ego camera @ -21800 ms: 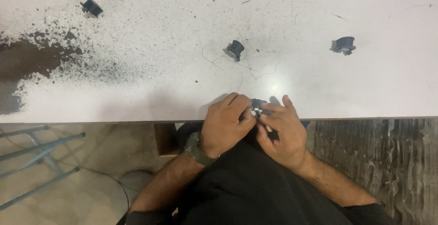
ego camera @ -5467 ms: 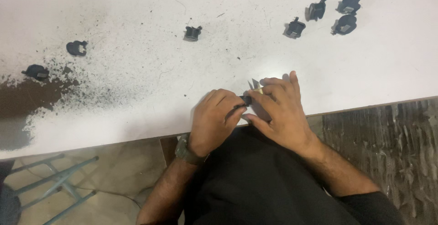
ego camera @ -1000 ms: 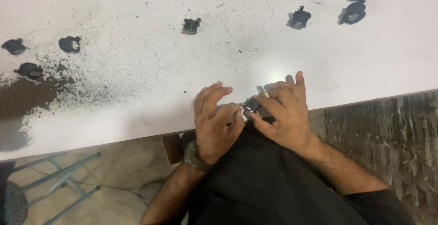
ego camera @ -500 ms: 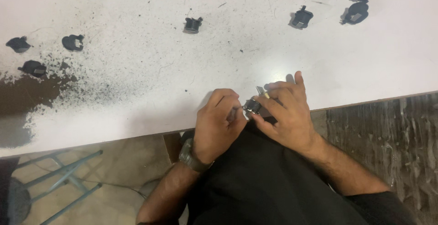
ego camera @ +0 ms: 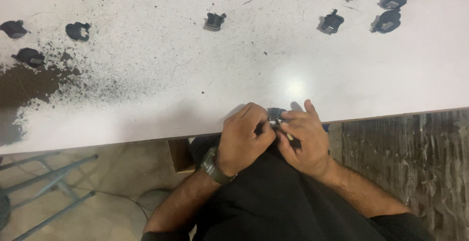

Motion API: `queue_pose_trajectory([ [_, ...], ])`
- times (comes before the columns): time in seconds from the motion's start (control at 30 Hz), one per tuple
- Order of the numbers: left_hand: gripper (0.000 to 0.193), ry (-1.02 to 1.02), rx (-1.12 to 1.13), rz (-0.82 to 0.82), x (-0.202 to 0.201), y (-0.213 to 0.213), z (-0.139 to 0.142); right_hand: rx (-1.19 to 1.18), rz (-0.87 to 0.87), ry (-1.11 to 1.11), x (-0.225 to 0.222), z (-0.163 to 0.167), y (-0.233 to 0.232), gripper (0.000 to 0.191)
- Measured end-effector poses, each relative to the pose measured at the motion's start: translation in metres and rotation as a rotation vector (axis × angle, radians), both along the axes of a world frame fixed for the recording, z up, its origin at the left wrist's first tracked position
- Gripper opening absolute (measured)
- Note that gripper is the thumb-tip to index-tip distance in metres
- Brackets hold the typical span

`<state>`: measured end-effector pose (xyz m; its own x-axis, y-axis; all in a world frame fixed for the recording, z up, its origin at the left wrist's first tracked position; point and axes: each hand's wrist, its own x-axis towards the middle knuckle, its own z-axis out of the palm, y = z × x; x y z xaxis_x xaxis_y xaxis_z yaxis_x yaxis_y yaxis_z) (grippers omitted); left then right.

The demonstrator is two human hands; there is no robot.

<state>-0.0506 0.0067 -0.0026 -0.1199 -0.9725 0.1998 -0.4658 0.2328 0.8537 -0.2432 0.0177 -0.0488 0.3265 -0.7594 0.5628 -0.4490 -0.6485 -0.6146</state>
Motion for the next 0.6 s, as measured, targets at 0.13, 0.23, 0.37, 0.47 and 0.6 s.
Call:
queue_pose_trajectory([
  [0.13,0.013,0.02,-0.01,-0.007,0.001,0.0,0.002,-0.012,0.007,0.011,0.001,0.0,-0.001,0.032],
  [0.23,0.013,0.008,-0.01,-0.007,0.002,0.001,0.002,-0.022,0.008,-0.004,0.002,0.002,-0.001,0.032],
  [0.37,0.013,0.001,-0.011,-0.012,0.004,0.004,-0.006,-0.043,-0.003,0.032,0.003,0.001,0.001,0.032],
  [0.47,0.013,-0.001,-0.032,-0.013,0.002,0.006,-0.014,-0.054,-0.015,0.086,0.004,0.003,0.0,0.031],
  [0.6,0.011,-0.141,-0.021,-0.125,0.009,-0.013,-0.01,-0.121,-0.042,0.171,-0.004,0.007,-0.022,0.029],
])
